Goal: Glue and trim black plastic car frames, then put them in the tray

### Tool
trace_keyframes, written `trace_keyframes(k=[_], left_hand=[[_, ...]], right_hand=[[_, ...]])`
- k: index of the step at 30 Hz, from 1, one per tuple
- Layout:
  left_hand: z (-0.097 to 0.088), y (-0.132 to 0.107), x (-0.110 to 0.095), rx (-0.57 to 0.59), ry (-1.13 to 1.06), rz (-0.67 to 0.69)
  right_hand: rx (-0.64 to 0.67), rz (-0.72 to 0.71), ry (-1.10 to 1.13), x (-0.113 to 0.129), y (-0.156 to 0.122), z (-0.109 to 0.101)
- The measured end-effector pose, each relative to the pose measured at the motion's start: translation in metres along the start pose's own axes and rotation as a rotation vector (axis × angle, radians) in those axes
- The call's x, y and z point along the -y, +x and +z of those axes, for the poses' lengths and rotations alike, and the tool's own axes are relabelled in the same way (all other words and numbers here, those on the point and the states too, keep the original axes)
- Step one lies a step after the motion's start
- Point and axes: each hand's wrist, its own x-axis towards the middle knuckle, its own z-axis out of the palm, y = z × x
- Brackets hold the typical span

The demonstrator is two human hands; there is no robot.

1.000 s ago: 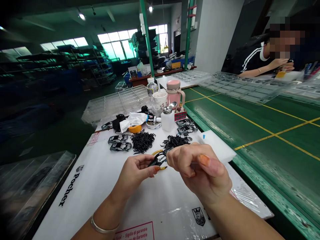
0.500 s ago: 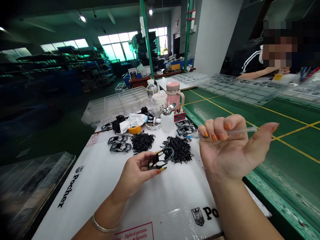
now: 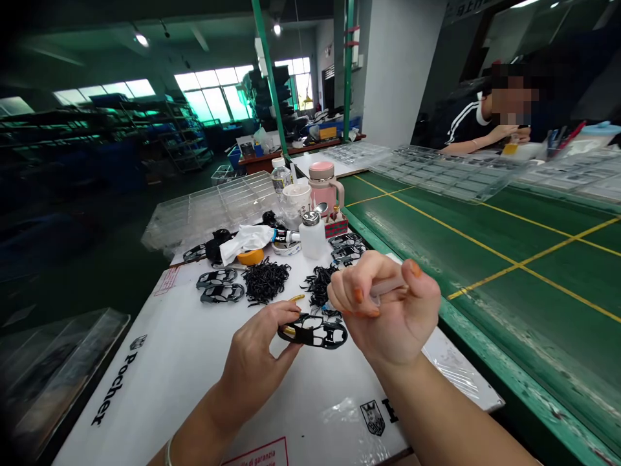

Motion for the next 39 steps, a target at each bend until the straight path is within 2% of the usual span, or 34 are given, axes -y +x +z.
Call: trace_keyframes(k=[6,13,39], left_hand=[[0.0001,0.0006,-0.0016,-0.005,0.028,0.056],[0.0004,0.0016,-0.0038,-0.027,0.041,0.076],[-0.0021,0.0012,-0.0051,-0.030,0.025,0.064]], right_hand=[[0.066,0.010,-0.003,-0.0062,-0.0070,0.0045],[0.066,0.029,-0.006,-0.0049,-0.0082,0.0048],[0.099,0.030,-0.072,-0.0049,-0.0076,0.0071]])
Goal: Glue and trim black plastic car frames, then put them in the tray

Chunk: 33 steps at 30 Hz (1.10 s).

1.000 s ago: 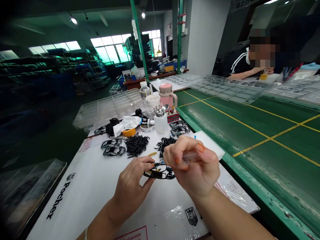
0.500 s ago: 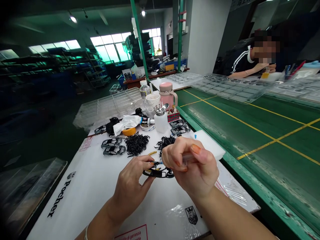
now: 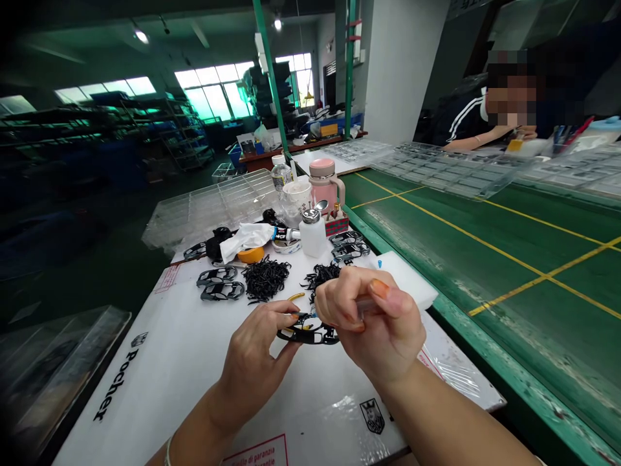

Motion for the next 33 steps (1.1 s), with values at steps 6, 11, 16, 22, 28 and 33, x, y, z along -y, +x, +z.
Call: trace_keyframes(k=[6,11,16,22,28,33], left_hand=[[-0.0005,-0.0007,0.0000,-0.009,0.011,0.001],[-0.0008,0.0000,0.0000,-0.009,0.021,-0.004],[-0.0012,0.0006,0.0007,-0.011,0.019,-0.011],[-0.0008,0.0002,0.0011,-0.012,0.029,-0.010],[-0.0008,0.0009,0.0012,-0.021,0.023,-0.008],[-0.0009,0.0016,0.0017,-0.021,0.029,0.007]], right_hand=[[0.000,-0.012,-0.021,0.0009,0.0006,-0.0007],[0.002,-0.015,-0.027,0.0016,0.0004,-0.0012],[-0.009,-0.013,-0.032,0.0020,0.0001,-0.0021],[-0.004,-0.029,-0.028,0.0016,-0.0002,-0.0023],[0.002,-0.014,-0.038,0.0030,0.0000,-0.0015],[0.044,-0.016,-0.057,0.0026,-0.0004,-0.0024]])
